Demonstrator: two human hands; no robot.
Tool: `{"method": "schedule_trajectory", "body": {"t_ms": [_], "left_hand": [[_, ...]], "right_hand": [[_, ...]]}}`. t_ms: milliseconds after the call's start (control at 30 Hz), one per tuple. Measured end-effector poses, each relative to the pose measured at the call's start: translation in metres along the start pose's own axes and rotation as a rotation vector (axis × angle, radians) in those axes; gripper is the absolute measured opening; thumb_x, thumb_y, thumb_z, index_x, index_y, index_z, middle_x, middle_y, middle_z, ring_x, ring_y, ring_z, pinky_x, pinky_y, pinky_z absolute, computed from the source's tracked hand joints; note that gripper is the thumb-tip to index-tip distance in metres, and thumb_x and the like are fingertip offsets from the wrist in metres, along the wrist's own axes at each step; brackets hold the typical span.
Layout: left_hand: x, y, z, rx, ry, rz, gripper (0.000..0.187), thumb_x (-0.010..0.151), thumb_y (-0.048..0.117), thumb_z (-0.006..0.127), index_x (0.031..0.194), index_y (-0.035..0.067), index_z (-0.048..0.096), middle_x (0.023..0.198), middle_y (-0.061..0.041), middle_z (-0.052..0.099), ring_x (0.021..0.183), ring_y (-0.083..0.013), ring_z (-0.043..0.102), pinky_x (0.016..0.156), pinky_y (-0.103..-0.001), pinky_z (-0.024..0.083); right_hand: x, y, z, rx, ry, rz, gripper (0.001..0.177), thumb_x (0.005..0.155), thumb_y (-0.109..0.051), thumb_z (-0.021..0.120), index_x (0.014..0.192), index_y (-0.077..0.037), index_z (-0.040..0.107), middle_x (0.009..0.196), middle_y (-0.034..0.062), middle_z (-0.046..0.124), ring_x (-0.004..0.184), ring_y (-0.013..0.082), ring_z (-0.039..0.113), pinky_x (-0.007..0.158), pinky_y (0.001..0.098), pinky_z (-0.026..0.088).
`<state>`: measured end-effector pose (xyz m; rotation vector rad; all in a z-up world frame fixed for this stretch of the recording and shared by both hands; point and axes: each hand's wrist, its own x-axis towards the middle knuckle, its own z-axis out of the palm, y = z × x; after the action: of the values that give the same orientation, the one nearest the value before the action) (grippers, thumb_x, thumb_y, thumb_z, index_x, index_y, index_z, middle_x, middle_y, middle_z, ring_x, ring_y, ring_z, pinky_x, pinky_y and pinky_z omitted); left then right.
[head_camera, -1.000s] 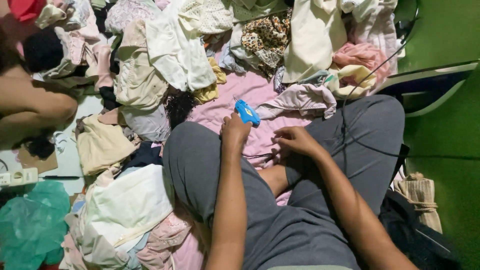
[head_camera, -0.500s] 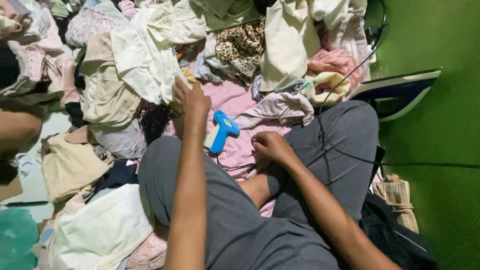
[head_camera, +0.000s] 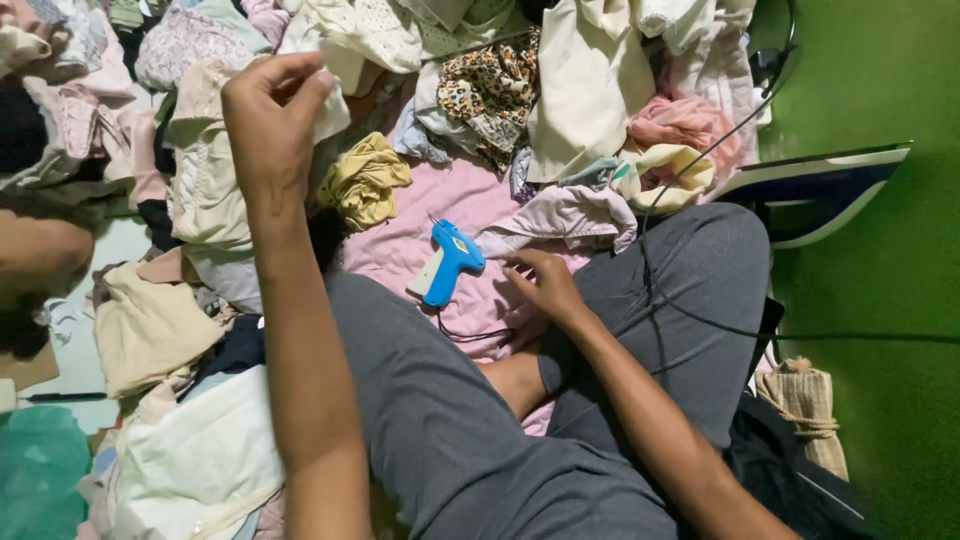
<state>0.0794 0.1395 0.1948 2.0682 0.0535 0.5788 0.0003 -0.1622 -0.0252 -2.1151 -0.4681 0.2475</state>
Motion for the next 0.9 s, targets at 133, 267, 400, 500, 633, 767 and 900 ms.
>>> {"method": "schedule_trajectory", "body": {"t_ms": [133, 267, 400, 500, 633, 767, 900], "left_hand": [[-0.057, 0.061, 0.026, 0.031, -0.185, 0.081, 0.017, 0.088, 0.009, 0.07, 0.104, 0.006, 0.073, 0.102, -0.013, 0.07, 0.095, -0.0265, 0.069, 0.082, -0.032, 0.059], [-0.147, 0.074, 0.1, -0.114, -0.562, 0.139, 0.026, 0.077, 0.011, 0.076, 0.098, -0.002, 0.07, 0.103, -0.027, 0.066, 0.099, -0.0486, 0.064, 0.084, -0.052, 0.054], [-0.207, 0.046, 0.135, -0.064, -1.025, 0.111, 0.038, 0.086, 0.016, 0.07, 0.119, -0.002, 0.064, 0.134, -0.037, 0.051, 0.118, -0.061, 0.053, 0.103, -0.06, 0.046], [-0.216, -0.024, 0.147, 0.028, -0.95, -0.167, 0.029, 0.09, 0.013, 0.058, 0.115, 0.002, 0.071, 0.113, -0.028, 0.069, 0.106, -0.05, 0.064, 0.092, -0.056, 0.052], [-0.207, -0.085, 0.129, 0.544, -0.592, -0.501, 0.035, 0.089, 0.013, 0.053, 0.12, 0.004, 0.065, 0.115, -0.02, 0.065, 0.11, -0.0395, 0.064, 0.091, -0.05, 0.054], [-0.205, -0.106, 0.14, 0.668, -0.596, -0.607, 0.064, 0.083, 0.016, 0.063, 0.141, -0.001, 0.041, 0.133, -0.023, 0.046, 0.124, -0.0442, 0.044, 0.098, -0.056, 0.046], [-0.199, -0.062, 0.148, 0.808, -0.497, -0.567, 0.046, 0.087, 0.01, 0.061, 0.129, 0.0, 0.045, 0.126, -0.018, 0.047, 0.118, -0.0403, 0.045, 0.096, -0.049, 0.048]], "right_hand": [[0.001, -0.024, -0.019, 0.374, 0.274, -0.161, 0.021, 0.096, -0.014, 0.066, 0.113, -0.004, 0.073, 0.107, 0.0122, 0.073, 0.095, 0.0214, 0.072, 0.081, 0.0311, 0.056], [-0.008, -0.01, -0.03, 0.962, 0.313, 0.25, 0.038, 0.101, -0.039, 0.056, 0.107, -0.005, 0.073, 0.096, 0.0027, 0.068, 0.087, 0.0153, 0.067, 0.085, 0.0337, 0.055], [-0.004, 0.02, -0.041, 0.74, 0.131, 0.488, 0.032, 0.087, -0.037, 0.071, 0.101, -0.009, 0.077, 0.088, 0.0072, 0.072, 0.083, 0.0199, 0.066, 0.081, 0.0334, 0.051], [0.002, 0.063, -0.022, 0.192, -0.063, 0.427, 0.037, 0.085, -0.039, 0.073, 0.106, -0.009, 0.078, 0.098, 0.0207, 0.075, 0.099, 0.0376, 0.069, 0.085, 0.0449, 0.05], [0.02, 0.106, 0.003, -0.081, 0.013, 0.37, 0.035, 0.072, -0.032, 0.078, 0.105, -0.02, 0.079, 0.098, 0.0094, 0.076, 0.102, 0.034, 0.07, 0.09, 0.0409, 0.053], [0.027, 0.084, -0.003, 0.216, 0.049, 0.374, 0.043, 0.064, -0.009, 0.069, 0.105, -0.019, 0.079, 0.095, 0.0092, 0.076, 0.098, 0.0252, 0.071, 0.092, 0.0366, 0.05], [0.039, 0.031, -0.02, 0.126, -0.02, 0.428, 0.043, 0.077, -0.042, 0.076, 0.109, -0.014, 0.077, 0.098, 0.0137, 0.077, 0.102, 0.0316, 0.071, 0.088, 0.0397, 0.052]]}}
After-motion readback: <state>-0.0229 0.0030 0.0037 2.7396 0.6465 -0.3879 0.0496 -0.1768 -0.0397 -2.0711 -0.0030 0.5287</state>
